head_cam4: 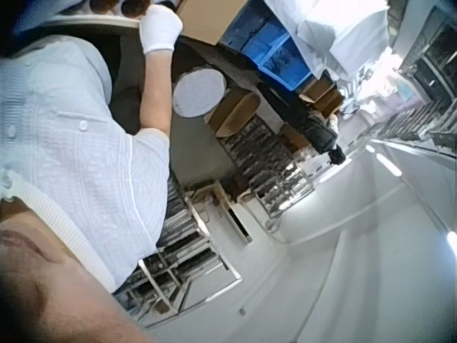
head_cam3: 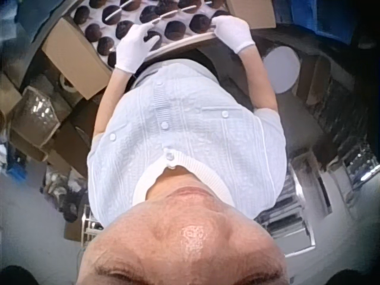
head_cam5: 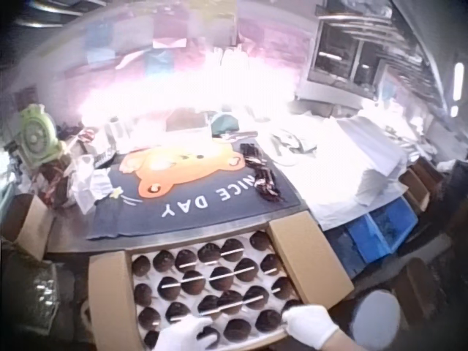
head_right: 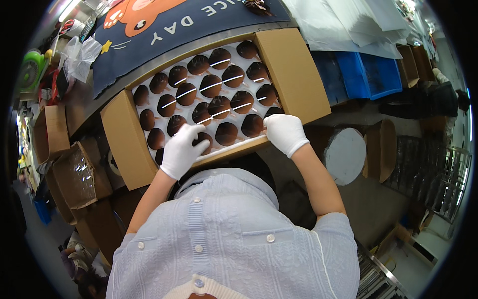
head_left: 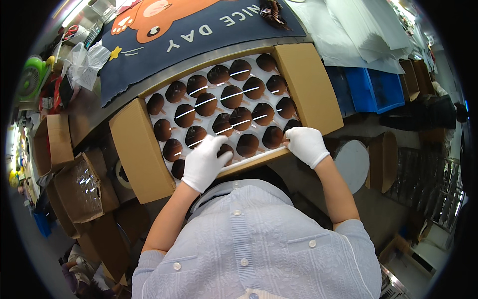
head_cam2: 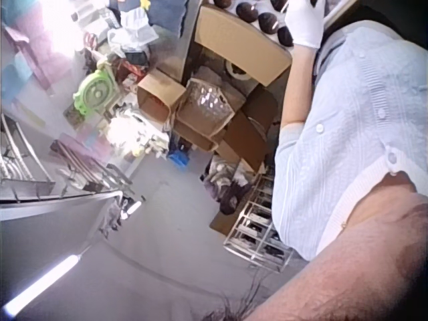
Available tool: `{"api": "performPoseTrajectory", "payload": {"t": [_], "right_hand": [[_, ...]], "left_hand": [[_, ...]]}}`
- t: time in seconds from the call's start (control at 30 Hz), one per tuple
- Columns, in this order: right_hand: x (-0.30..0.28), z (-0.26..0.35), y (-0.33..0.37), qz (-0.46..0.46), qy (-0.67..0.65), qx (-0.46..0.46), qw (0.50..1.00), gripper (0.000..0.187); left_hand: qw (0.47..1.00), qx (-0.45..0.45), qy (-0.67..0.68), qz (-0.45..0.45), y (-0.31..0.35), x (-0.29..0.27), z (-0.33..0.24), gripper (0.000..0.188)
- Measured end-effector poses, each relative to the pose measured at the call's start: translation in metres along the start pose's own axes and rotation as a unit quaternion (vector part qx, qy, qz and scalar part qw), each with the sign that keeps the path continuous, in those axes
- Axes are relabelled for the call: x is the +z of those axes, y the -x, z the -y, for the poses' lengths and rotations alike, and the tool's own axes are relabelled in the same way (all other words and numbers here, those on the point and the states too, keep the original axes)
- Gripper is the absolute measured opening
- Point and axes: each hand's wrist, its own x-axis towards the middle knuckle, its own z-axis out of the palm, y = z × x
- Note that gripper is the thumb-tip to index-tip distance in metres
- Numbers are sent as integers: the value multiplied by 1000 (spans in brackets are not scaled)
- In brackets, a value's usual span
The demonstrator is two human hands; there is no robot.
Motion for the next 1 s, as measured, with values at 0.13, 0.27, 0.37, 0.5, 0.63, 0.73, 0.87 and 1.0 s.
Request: {"api": "performPoseTrajectory", "payload": {"t": [0.13, 0.27, 0.37, 0.5, 0.63, 0.73, 0.87, 1.0], "right_hand": [[-23, 6, -3, -33, -59, 7, 998, 21], [-29, 8, -5, -40, -92, 16, 995, 24], [-26, -5, -6, -65, -119, 13, 991, 26], [-39, -28, -30, -191, -236, 20, 953, 23], [-104, -96, -85, -525, -160, 33, 835, 28], [-149, -174, -126, -612, 71, 114, 780, 43], [-196, -290, -168, -614, 138, 220, 745, 51], [-221, -339, -189, -449, -3, 334, 829, 34]], "left_hand": [[998, -22, -53, -37, -40, -9, -5, 47], [994, -48, -86, 57, -54, -9, -3, 44], [994, -70, -58, 62, -48, -8, 3, 41], [998, -60, -13, 12, -45, -1, 8, 43], [996, -66, 35, -46, -43, -9, -1, 45], [987, -87, 64, -121, -36, -18, -11, 44], [974, -130, 74, -172, -22, -18, -8, 41], [965, -167, 63, -194, 0, -8, -2, 38]]}}
